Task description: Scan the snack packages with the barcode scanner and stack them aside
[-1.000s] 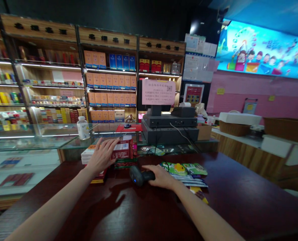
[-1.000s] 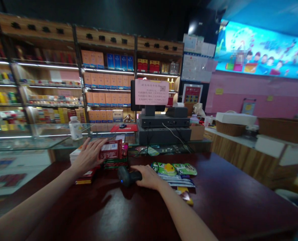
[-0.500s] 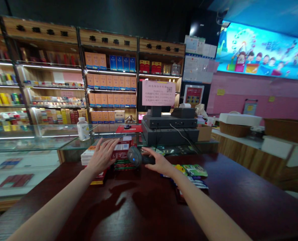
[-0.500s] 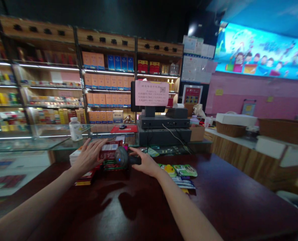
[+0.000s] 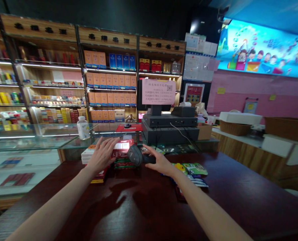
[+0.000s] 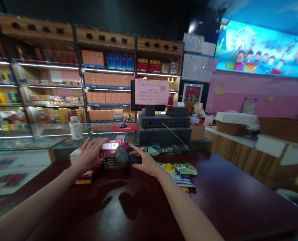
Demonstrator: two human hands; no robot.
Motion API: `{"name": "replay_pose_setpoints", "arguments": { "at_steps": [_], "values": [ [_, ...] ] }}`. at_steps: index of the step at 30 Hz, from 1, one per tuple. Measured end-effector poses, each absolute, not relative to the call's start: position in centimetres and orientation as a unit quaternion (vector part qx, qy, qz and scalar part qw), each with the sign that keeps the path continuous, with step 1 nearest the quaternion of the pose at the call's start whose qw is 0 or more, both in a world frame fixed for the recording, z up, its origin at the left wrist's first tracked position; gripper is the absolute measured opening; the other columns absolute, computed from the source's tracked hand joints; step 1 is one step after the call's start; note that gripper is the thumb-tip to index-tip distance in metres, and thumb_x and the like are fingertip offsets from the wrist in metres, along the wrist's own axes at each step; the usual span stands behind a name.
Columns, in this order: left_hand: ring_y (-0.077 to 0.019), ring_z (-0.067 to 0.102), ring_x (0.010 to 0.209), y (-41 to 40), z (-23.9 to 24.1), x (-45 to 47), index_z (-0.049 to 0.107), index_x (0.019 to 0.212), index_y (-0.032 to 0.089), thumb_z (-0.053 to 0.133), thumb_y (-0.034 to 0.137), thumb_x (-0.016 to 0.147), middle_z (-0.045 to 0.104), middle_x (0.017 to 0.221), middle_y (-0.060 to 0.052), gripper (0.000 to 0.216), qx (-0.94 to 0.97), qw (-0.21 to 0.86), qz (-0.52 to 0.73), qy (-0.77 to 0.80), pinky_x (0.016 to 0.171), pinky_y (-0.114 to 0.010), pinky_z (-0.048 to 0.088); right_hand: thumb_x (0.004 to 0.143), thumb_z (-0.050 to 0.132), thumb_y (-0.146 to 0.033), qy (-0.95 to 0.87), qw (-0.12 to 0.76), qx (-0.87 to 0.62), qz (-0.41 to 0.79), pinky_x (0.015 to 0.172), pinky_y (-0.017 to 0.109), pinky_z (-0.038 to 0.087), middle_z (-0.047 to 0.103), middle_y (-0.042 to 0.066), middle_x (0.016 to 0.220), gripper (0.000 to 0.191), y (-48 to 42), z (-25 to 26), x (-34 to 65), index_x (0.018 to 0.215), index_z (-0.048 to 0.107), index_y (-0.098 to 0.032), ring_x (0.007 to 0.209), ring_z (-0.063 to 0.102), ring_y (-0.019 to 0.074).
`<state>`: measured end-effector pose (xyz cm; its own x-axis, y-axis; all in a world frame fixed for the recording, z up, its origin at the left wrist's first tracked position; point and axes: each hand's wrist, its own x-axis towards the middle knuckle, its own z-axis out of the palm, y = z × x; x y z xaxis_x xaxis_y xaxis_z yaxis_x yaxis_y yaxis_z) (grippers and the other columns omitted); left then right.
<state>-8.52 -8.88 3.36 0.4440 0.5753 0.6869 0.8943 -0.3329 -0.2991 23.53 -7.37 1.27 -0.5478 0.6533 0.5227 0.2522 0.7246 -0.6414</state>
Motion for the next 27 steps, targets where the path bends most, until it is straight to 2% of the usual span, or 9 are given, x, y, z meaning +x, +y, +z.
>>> {"name": "replay_pose_setpoints", "arguments": {
  "at_steps": [10,15,19,22,25,27],
  "values": [
    [-0.0295,0.05,0.131,-8.8,3.0,-8.6,0.024,0.154,0.021,0.062,0.031,0.082,0.055,0.143,-0.013,0.083,-0.781,0.341,-0.237,-0.467,0.121,-0.054,0.016,0.077,0.069,-0.023,-0.898,0.252,-0.309,0.186,0.104,0.04,0.036,0.064,0.003,0.135,0.082,-9.1,-3.3,23.9,0.151,0.036,-0.033,0.125,0.058,0.026],
    [-0.0292,0.052,0.13,-8.7,3.1,-8.2,0.027,0.153,0.022,0.061,0.033,0.083,0.057,0.141,-0.013,0.079,-0.779,0.338,-0.245,-0.468,0.121,-0.054,0.018,0.079,0.071,-0.027,-0.907,0.223,-0.318,0.166,0.102,0.039,0.035,0.058,0.004,0.142,0.08,-9.3,-4.9,24.0,0.151,0.037,-0.034,0.125,0.057,0.0273],
    [-0.0296,0.053,0.128,-8.7,3.2,-8.1,0.028,0.152,0.021,0.061,0.036,0.083,0.057,0.14,-0.013,0.079,-0.78,0.341,-0.244,-0.466,0.12,-0.054,0.019,0.073,0.079,-0.036,-0.907,0.209,-0.319,0.178,0.103,0.041,0.035,0.058,0.006,0.142,0.088,-9.3,-4.7,24.2,0.151,0.037,-0.034,0.125,0.056,0.0298],
    [-0.0295,0.053,0.128,-8.7,3.2,-7.9,0.028,0.152,0.02,0.062,0.036,0.082,0.057,0.14,-0.013,0.079,-0.784,0.338,-0.246,-0.46,0.121,-0.054,0.02,0.073,0.079,-0.045,-0.886,0.246,-0.339,0.198,0.102,0.044,0.039,0.067,0.005,0.129,0.08,-8.9,-3.7,23.9,0.146,0.046,-0.034,0.115,0.061,0.03],
    [-0.0294,0.052,0.129,-8.6,3.1,-7.5,0.029,0.151,0.021,0.064,0.036,0.081,0.057,0.141,-0.013,0.08,-0.789,0.332,-0.247,-0.453,0.121,-0.054,0.019,0.086,0.064,-0.04,-0.811,0.377,-0.359,0.267,0.098,0.042,0.046,0.073,0.005,0.116,0.048,-7.8,-2.4,22.9,0.133,0.059,-0.029,0.104,0.067,0.0247],
    [-0.0292,0.052,0.13,-8.6,3.1,-7.1,0.03,0.151,0.021,0.065,0.035,0.081,0.057,0.141,-0.012,0.079,-0.793,0.327,-0.245,-0.451,0.121,-0.054,0.02,0.087,0.061,-0.037,-0.746,0.459,-0.367,0.312,0.095,0.041,0.049,0.076,0.006,0.105,0.039,-6.7,-1.6,22.0,0.123,0.065,-0.024,0.1,0.07,0.0235]
  ]
}}
